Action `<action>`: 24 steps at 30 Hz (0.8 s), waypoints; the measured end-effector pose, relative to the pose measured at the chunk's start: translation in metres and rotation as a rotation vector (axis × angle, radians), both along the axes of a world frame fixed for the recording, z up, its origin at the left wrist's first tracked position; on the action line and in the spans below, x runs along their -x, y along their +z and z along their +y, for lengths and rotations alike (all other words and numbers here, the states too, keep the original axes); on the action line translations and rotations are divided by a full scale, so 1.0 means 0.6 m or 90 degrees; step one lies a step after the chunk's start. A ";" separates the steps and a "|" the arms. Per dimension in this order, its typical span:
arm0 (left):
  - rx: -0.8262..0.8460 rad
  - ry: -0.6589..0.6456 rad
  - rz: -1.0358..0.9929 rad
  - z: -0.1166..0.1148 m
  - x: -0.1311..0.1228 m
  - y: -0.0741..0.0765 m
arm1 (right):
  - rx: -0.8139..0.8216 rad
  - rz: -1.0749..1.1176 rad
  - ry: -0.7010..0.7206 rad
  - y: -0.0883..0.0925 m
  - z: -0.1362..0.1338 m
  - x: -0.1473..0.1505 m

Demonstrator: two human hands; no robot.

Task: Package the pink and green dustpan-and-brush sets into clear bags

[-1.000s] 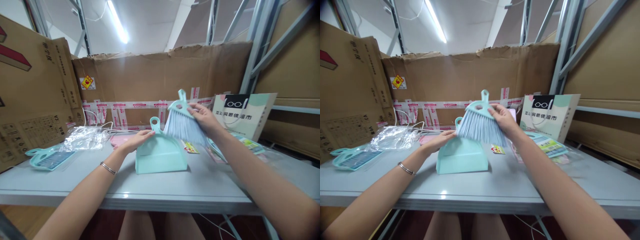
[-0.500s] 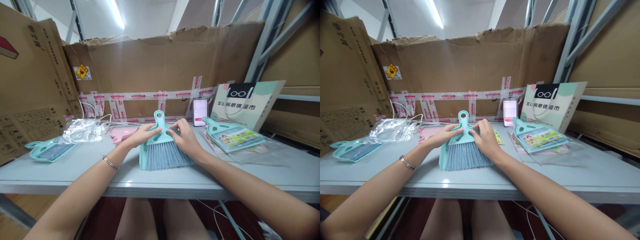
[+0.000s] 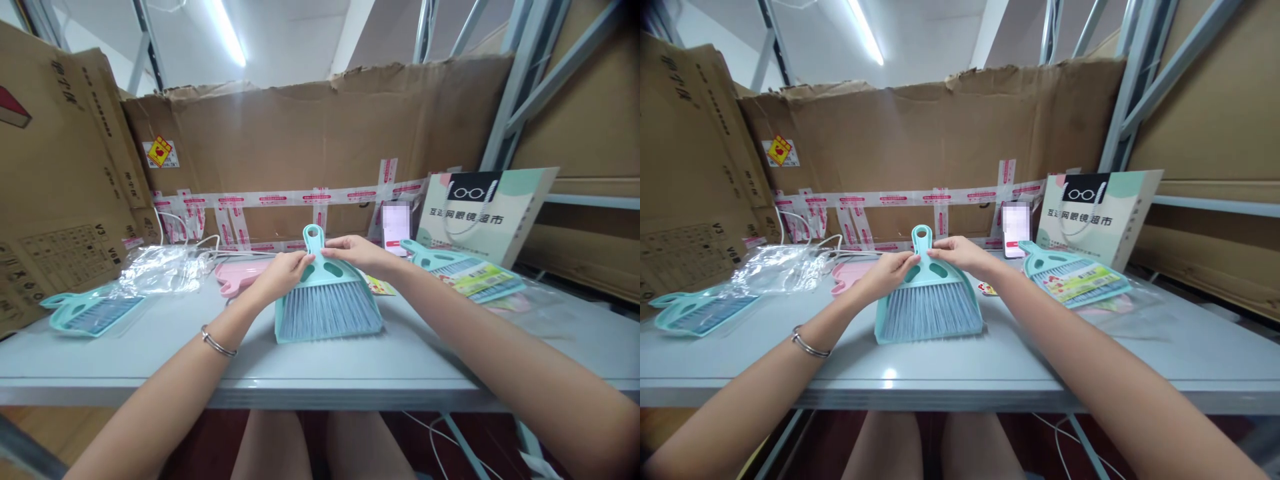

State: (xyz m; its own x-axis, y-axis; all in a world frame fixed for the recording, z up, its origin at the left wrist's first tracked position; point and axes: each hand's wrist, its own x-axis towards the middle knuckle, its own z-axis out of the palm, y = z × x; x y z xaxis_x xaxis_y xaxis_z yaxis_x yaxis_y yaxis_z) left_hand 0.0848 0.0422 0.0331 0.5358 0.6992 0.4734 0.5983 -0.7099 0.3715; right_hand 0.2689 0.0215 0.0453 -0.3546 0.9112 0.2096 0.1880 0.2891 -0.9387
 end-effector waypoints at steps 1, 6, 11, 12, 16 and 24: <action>0.001 0.008 0.002 0.006 -0.001 0.000 | 0.013 0.013 -0.005 0.001 0.007 0.001; 0.031 0.042 0.052 0.041 -0.021 0.001 | -0.004 0.049 -0.177 -0.023 0.040 0.004; 0.034 0.038 0.055 0.051 -0.045 -0.009 | -0.044 0.014 -0.244 -0.043 0.043 -0.008; 0.032 0.038 0.057 0.051 -0.046 -0.012 | -0.048 0.008 -0.249 -0.045 0.042 -0.008; 0.024 0.045 0.074 0.050 -0.039 -0.020 | -0.054 -0.002 -0.252 -0.049 0.040 -0.002; 0.084 0.037 -0.013 0.050 -0.023 -0.023 | -0.116 -0.026 -0.265 -0.048 0.035 -0.008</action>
State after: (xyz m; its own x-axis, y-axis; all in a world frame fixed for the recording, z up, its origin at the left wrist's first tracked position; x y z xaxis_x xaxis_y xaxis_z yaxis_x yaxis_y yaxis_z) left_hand 0.0986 0.0724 0.0192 0.4836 0.7857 0.3857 0.6287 -0.6184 0.4714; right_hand 0.2735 0.0428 0.0164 0.0220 0.9272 0.3738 0.3586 0.3417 -0.8687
